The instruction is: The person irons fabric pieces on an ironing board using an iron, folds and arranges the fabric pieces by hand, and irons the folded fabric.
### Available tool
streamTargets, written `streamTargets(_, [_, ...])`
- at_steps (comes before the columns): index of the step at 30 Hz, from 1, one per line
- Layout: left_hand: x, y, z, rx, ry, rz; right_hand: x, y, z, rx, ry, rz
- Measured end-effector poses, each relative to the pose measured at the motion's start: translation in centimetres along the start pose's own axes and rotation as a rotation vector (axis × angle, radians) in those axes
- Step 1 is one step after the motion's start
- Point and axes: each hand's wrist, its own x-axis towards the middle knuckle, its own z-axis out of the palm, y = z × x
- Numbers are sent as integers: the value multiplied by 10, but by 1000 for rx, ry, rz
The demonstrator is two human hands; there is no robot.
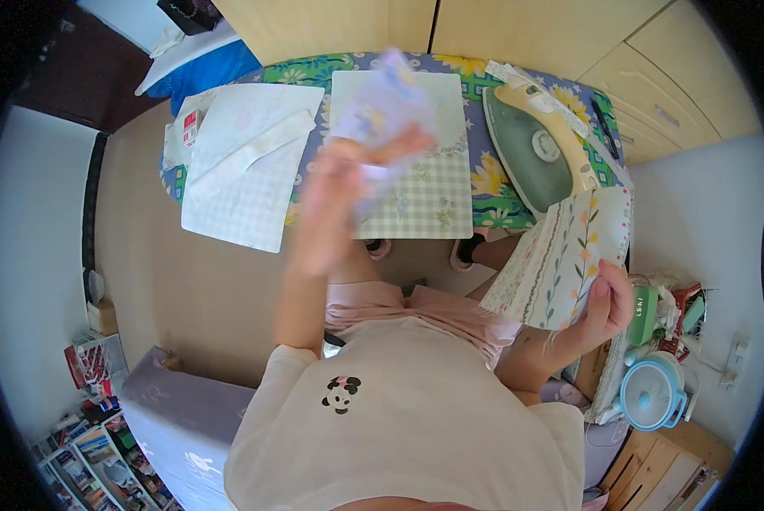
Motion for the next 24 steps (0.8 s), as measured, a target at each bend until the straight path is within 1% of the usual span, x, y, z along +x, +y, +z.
streamTargets(1, [-1, -18, 11, 197, -22, -59, 0, -1, 3, -41, 78, -6])
streamTargets(2, [-3, -37, 25, 421, -34, -181, 0, -1, 1, -38, 72, -3])
streamTargets(3, [-7, -59, 28, 950, -164, -197, 1, -2, -3, 5, 24, 18])
streamTargets(5, [-24, -91, 40, 1332, -189, -199, 5, -5, 1, 55, -35, 38])
streamTargets(6, [-31, -91, 41, 1337, -182, -198, 7, -10, 10, 27, -34, 46])
streamTargets(8, [-47, -89, 44, 1027, -125, -77, 15, -19, 17, -7, -34, 65])
streamTargets(9, [-52, -78, 48, 1042, -45, -19, 20, -24, 19, -16, -151, 125])
streamTargets(10, [-62, -75, 47, 1041, -39, -31, 25, -27, 22, -22, -268, 186])
streamTargets(12, [-85, -70, 41, 903, -33, -35, 38, -23, 46, 30, -364, 182])
streamTargets(13, [-96, -66, 39, 907, -31, -41, 45, -21, 62, 80, -403, 146])
streamTargets(14, [-107, -62, 37, 839, -9, -200, 52, -17, 78, 129, -441, 107])
streamTargets(15, [-116, -62, 36, 768, 12, -355, 59, -11, 94, 238, -415, 115])
streamTargets(16, [-128, -66, 34, 771, 11, -353, 68, -3, 108, 348, -388, 120])
streamTargets(17, [-140, -75, 30, 619, 192, -396, 78, 7, 116, 351, -387, 116])
streamTargets(19, [-151, -82, 20, 265, 523, -476, 95, 31, 128, 740, -355, 313])
streamTargets(20, [-152, -80, 14, 265, 528, -472, 96, 38, 134, 741, -361, 313])
streamTargets(22, [-145, -72, 2, -49, 853, -525, 91, 57, 144, 603, -401, 433])
streamTargets(23, [-143, -68, -3, -52, 861, -518, 83, 79, 146, 605, -412, 433])
streamTargets(24, [-142, -65, -7, -16, 876, -506, 72, 108, 143, 315, -477, 459])
